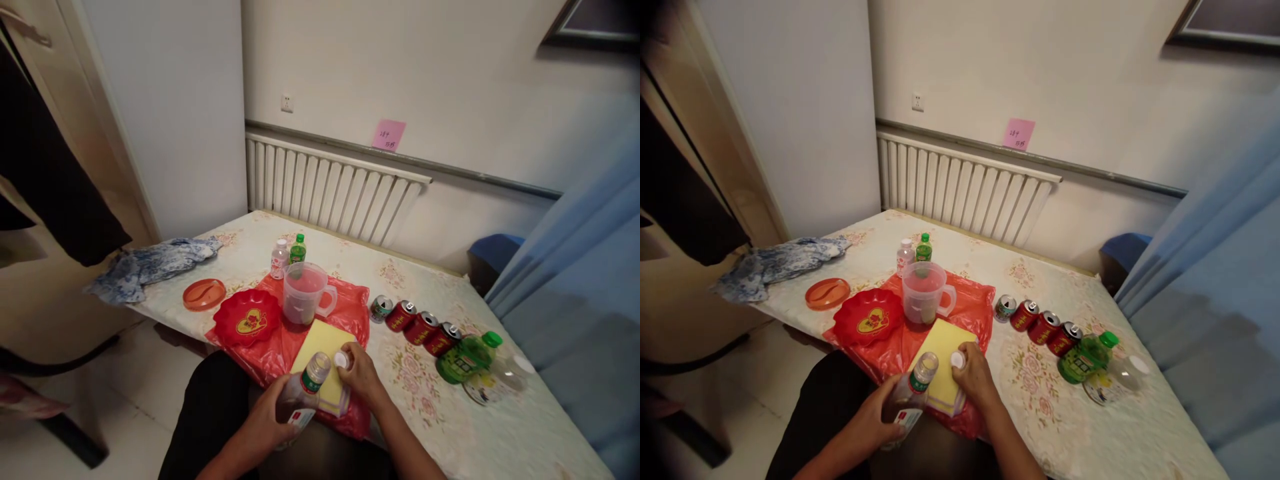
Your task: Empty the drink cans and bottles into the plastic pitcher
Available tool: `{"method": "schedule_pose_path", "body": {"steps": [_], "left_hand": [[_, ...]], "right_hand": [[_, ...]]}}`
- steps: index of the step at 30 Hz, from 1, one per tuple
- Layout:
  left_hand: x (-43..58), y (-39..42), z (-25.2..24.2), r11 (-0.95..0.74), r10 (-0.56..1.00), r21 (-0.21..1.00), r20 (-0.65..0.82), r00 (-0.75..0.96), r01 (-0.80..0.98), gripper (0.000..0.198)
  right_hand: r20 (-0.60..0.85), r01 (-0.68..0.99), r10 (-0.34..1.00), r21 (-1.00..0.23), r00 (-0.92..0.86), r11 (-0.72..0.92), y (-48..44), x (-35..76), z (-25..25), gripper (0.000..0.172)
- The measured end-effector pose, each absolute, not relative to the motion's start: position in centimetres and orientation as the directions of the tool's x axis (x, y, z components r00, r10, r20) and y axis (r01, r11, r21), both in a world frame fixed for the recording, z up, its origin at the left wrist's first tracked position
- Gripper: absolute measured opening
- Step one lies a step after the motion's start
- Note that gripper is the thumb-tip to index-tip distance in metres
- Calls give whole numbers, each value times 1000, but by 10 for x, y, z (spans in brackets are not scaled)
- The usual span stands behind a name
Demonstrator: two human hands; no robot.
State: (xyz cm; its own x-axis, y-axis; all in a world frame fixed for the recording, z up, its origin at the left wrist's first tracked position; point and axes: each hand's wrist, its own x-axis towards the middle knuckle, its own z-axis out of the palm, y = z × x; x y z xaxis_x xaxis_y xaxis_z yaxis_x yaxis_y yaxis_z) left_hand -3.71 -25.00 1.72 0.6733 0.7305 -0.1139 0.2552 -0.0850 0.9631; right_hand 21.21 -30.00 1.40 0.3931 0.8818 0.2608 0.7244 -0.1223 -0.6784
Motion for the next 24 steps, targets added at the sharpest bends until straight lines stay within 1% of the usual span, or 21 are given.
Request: {"method": "schedule_pose_path", "body": {"steps": [3, 5, 9, 12, 16, 19, 21, 24], "left_hand": [[-33, -252, 17, -91, 725, 965, -106, 681, 247, 73], [-29, -253, 16, -90, 718, 969, -97, 689, 230, 72], [-24, -255, 15, -99, 706, 966, -99, 701, 237, 72], [-22, -257, 17, -118, 712, 960, -95, 696, 252, 70], [-20, -260, 23, -145, 684, 968, -52, 727, 206, 65], [-18, -262, 29, -164, 662, 971, -24, 749, 176, 59], [-17, -264, 33, -180, 653, 970, -8, 758, 165, 58], [-18, -265, 35, -185, 655, 969, 0, 755, 160, 59]], "right_hand": [[296, 735, 898, -677, 325, -43, -312, 210, 51, 31], [340, 751, 916, -656, 212, 70, -322, 206, 77, 34], [352, 751, 933, -636, 78, 178, -338, 198, 113, 39], [330, 731, 942, -657, 61, 183, -344, 196, 124, 41], [264, 679, 957, -725, 118, 116, -346, 198, 126, 41], [204, 611, 968, -789, 148, 73, -346, 198, 125, 40], [182, 572, 975, -817, 131, 75, -346, 196, 126, 36], [205, 586, 977, -799, 56, 134, -347, 192, 132, 25]]}}
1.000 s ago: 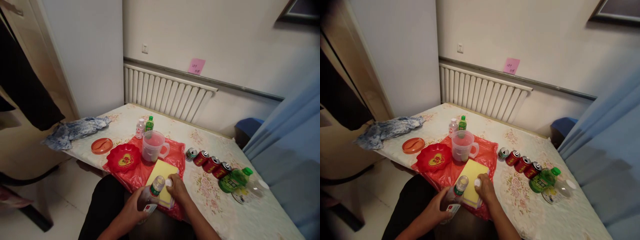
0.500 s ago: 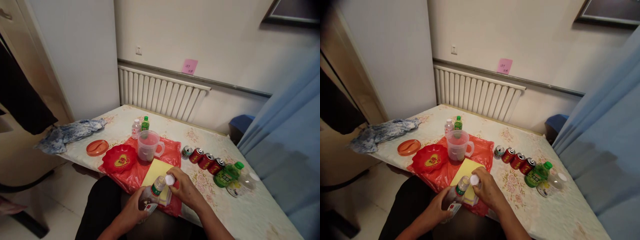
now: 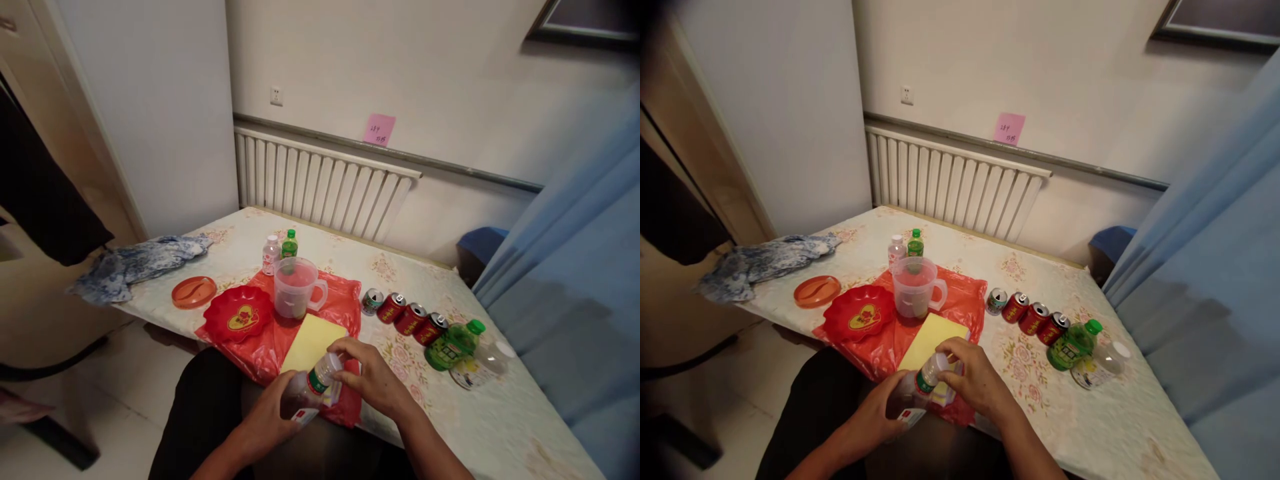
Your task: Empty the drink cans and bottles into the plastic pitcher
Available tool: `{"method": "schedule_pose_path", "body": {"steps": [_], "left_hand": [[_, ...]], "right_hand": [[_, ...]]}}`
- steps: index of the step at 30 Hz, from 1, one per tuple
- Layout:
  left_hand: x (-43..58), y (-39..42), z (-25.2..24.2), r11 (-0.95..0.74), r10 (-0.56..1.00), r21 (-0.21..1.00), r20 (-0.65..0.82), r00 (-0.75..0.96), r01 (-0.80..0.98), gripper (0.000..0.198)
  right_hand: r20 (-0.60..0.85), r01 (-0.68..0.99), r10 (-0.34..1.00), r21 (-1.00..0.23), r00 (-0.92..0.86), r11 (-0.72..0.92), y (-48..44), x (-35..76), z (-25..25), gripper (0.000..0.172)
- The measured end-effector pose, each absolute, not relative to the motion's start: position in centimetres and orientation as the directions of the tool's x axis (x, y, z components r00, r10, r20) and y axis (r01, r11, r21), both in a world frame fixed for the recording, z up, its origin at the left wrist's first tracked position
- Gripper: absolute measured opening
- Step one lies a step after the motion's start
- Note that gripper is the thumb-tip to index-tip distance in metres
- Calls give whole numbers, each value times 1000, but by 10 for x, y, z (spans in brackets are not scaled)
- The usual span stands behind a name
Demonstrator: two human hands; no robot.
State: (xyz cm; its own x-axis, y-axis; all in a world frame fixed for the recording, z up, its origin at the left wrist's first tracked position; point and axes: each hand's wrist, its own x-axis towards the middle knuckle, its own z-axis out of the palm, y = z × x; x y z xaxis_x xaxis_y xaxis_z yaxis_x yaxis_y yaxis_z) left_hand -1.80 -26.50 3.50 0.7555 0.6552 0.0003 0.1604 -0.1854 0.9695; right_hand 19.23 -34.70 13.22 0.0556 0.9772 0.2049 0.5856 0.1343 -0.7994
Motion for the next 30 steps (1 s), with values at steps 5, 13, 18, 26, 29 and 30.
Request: {"method": "schedule_pose_path", "body": {"steps": [5, 13, 18, 26, 29, 30], "left_hand": [[-19, -264, 30, -204, 647, 965, 7, 763, 164, 58], [-19, -265, 30, -196, 656, 960, -23, 755, 199, 59], [-17, -264, 28, -167, 656, 966, -41, 754, 198, 66], [2, -257, 39, -130, 636, 982, -23, 771, 136, 70], [20, -253, 43, -100, 580, 991, -11, 814, 84, 71], [28, -252, 45, -86, 564, 993, -17, 826, 79, 71]], "right_hand": [[257, 636, 965, -736, -52, 230, -348, 189, 137, 22], [232, 639, 972, -743, -37, 201, -346, 188, 134, 25], [205, 601, 976, -790, 69, 123, -348, 191, 131, 37], [99, 328, 904, -944, 415, -46, -357, 223, 49, 57], [167, 444, 793, -885, 586, -142, -370, 255, 2, 41], [220, 517, 741, -833, 635, -195, -377, 267, -12, 37]]}}
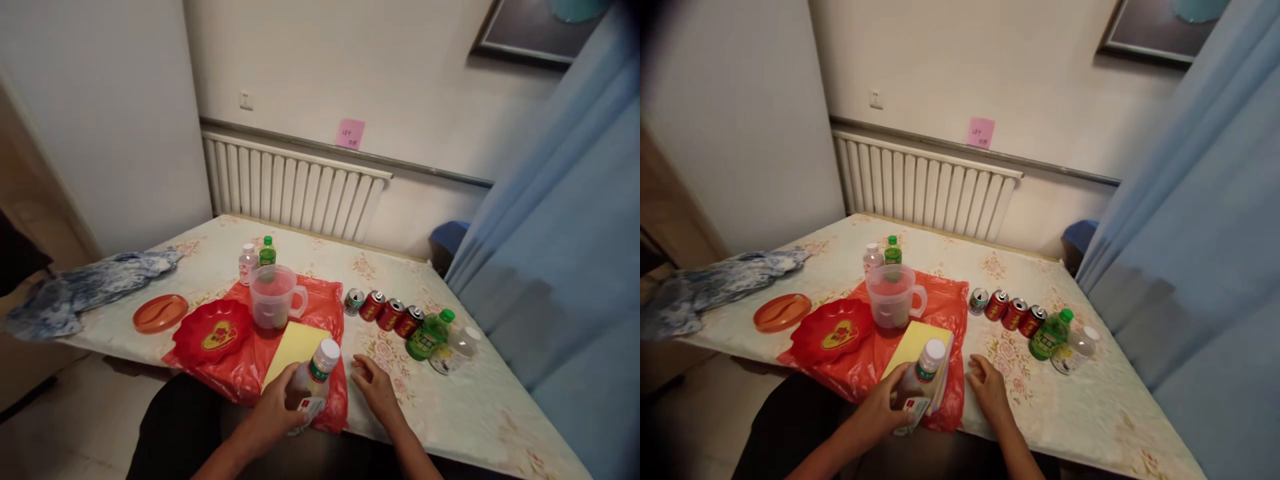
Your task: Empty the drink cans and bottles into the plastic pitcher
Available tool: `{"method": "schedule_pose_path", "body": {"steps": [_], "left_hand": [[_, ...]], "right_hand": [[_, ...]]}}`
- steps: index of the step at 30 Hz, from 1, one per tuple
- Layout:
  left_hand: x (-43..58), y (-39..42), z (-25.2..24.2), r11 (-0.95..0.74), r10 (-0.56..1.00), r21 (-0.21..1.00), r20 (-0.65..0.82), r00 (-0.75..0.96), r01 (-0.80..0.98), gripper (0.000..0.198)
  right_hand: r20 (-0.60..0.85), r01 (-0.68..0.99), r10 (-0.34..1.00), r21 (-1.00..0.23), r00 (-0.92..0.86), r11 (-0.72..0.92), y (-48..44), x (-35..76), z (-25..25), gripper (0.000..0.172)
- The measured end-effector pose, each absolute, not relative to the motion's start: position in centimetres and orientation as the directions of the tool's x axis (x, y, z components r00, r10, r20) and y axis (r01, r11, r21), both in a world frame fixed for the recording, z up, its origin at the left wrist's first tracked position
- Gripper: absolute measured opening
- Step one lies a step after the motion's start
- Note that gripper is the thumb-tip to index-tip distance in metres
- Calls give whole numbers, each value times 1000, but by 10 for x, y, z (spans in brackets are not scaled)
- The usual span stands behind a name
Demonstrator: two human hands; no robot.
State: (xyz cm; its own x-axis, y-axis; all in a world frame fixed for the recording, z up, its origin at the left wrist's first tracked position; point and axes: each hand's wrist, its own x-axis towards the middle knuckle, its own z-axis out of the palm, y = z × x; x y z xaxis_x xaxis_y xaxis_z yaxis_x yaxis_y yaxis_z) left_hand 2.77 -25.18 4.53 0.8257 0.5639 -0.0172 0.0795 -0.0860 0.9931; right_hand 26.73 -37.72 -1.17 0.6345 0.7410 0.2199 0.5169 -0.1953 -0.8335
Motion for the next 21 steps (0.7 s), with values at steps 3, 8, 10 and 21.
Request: {"method": "schedule_pose_path", "body": {"steps": [3, 8, 10, 21], "left_hand": [[55, -248, 52, -78, 534, 995, -8, 846, 58, 72], [111, -247, 52, -34, 503, 998, -37, 864, 62, 70], [135, -247, 46, 0, 479, 999, -37, 877, 42, 70], [258, -249, 28, -51, 473, 999, 29, 880, -5, 67]], "right_hand": [[323, 619, 632, -716, 705, -324, -404, 303, -41, 31], [393, 674, 580, -612, 713, -415, -446, 343, -62, 30], [419, 694, 571, -570, 706, -440, -456, 353, -68, 29], [471, 698, 518, -413, 714, -585, -457, 362, -77, 19]]}}
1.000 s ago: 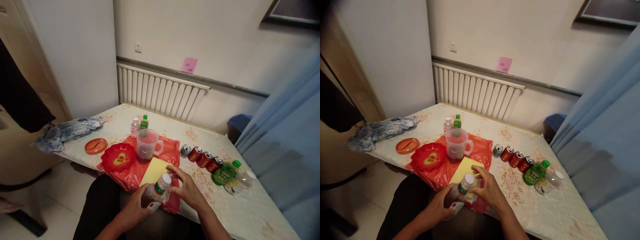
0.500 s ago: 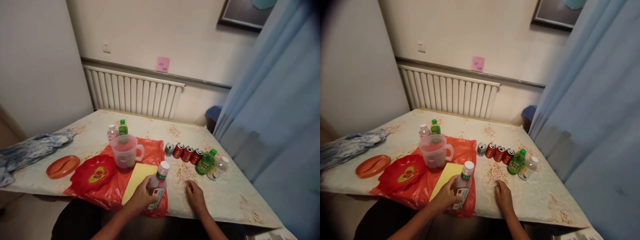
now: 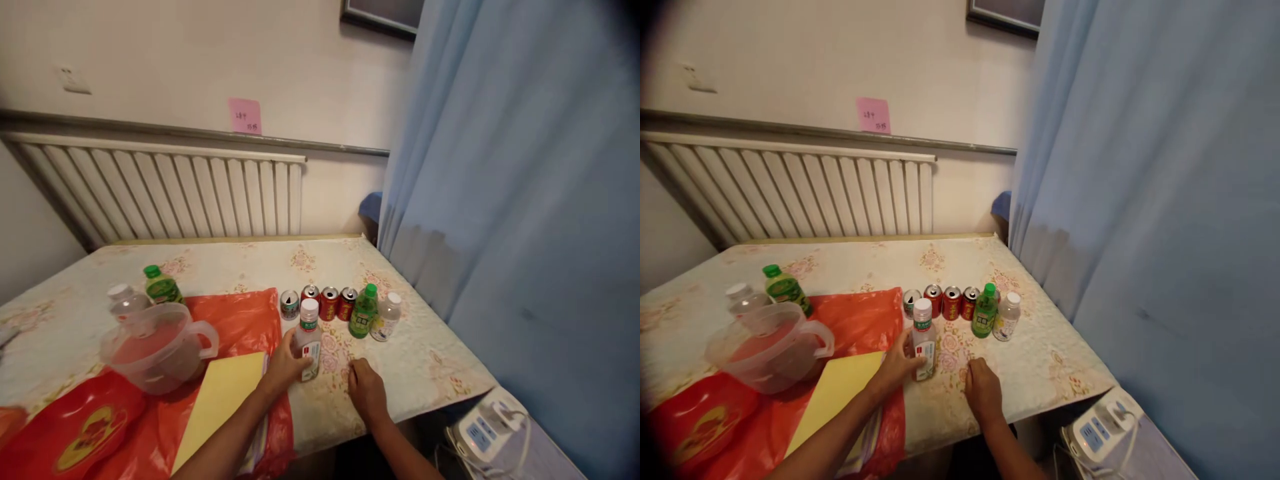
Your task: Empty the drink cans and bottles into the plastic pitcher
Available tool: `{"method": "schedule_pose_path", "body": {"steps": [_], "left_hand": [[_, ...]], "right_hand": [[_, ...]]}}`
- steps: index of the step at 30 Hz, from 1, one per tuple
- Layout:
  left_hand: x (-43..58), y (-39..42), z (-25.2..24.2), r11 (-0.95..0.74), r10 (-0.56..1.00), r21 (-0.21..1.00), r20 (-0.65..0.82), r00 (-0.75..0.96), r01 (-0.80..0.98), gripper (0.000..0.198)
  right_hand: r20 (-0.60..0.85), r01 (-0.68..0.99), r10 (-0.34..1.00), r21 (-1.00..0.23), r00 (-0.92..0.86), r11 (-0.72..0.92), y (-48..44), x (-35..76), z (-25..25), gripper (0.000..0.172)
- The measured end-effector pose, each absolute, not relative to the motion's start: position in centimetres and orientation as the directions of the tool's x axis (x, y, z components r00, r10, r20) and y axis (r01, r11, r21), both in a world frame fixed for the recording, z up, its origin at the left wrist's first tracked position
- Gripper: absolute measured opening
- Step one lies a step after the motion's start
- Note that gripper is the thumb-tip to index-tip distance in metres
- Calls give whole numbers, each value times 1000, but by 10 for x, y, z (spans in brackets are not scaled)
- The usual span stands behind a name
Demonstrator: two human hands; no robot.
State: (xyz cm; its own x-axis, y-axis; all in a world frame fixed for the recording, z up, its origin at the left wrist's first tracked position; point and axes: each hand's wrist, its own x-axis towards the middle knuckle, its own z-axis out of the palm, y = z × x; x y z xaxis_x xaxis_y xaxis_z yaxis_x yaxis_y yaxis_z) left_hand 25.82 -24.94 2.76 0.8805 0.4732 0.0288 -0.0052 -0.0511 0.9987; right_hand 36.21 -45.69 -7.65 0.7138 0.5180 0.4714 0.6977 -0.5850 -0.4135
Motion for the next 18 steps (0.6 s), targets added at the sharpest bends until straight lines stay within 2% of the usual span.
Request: {"method": "schedule_pose_path", "body": {"steps": [8, 18], "left_hand": [[319, -260, 22, -134, 503, 991, 75, 861, -8, 61], [366, -273, 14, -219, 511, 976, 125, 850, -11, 66]], "right_hand": [[474, 688, 510, -373, 718, -622, -455, 363, -77, 17], [489, 690, 503, -361, 713, -627, -452, 364, -75, 15]]}}
